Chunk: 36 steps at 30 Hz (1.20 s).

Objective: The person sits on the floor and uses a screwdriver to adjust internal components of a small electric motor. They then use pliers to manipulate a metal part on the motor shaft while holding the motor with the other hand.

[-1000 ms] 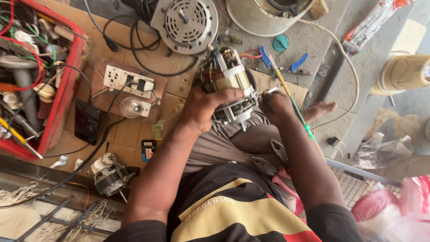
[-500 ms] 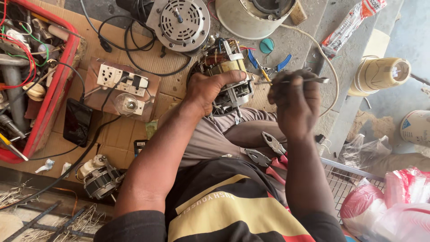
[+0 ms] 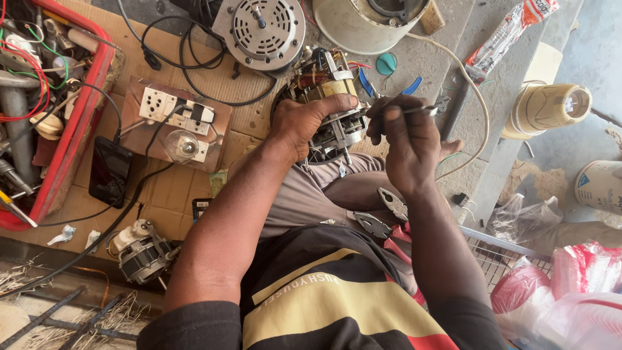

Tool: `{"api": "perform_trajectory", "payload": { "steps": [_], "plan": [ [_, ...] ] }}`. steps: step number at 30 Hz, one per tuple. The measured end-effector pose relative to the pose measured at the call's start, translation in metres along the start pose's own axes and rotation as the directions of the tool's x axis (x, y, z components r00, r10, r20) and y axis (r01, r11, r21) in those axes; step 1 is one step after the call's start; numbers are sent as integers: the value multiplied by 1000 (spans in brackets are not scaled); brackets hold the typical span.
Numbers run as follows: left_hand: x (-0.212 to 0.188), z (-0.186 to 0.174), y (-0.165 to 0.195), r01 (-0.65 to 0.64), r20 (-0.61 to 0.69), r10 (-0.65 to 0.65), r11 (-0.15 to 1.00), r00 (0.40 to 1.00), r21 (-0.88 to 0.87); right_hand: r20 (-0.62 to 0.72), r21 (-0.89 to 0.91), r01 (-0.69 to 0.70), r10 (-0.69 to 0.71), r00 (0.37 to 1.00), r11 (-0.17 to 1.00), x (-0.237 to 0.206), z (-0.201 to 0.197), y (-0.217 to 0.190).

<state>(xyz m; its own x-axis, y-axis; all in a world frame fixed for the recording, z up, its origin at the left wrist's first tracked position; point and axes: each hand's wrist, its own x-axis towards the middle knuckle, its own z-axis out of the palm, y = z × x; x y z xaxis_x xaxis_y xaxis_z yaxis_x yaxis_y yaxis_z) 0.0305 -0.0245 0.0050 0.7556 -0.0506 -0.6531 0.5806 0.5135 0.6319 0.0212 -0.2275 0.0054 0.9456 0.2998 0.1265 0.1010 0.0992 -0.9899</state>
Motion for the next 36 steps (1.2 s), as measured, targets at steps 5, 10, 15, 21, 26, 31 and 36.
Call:
{"api": "perform_trajectory", "payload": {
  "steps": [5,10,15,21,26,31,36],
  "plan": [
    [-1,1,2,7,-18,-7,1000,1000,15,67,-189,-17,30,997,982,5,3,-17],
    [1,0,0,2,-19,-2,1000,1000,-7,209,-486,161,-65,976,859,14,9,-35],
    [5,-2,-3,14,-43,-14,1000,999,13,381,-504,387,-203,902,772,20,13,-40],
    [3,-1,-3,30,26,-27,995,999,-90,308,-536,280,-125,943,796,18,18,-35],
    [4,-5,-7,17,45,-14,998,999,-67,251,-555,356,-257,933,752,18,26,-32],
    [13,-9,-19,-102,12,101,993,995,65,198,-653,393,-354,914,648,18,34,-35],
    [11,-7,-28,-216,70,217,976,974,-16,91,-660,340,-378,921,670,9,39,-45]
  ]
}}
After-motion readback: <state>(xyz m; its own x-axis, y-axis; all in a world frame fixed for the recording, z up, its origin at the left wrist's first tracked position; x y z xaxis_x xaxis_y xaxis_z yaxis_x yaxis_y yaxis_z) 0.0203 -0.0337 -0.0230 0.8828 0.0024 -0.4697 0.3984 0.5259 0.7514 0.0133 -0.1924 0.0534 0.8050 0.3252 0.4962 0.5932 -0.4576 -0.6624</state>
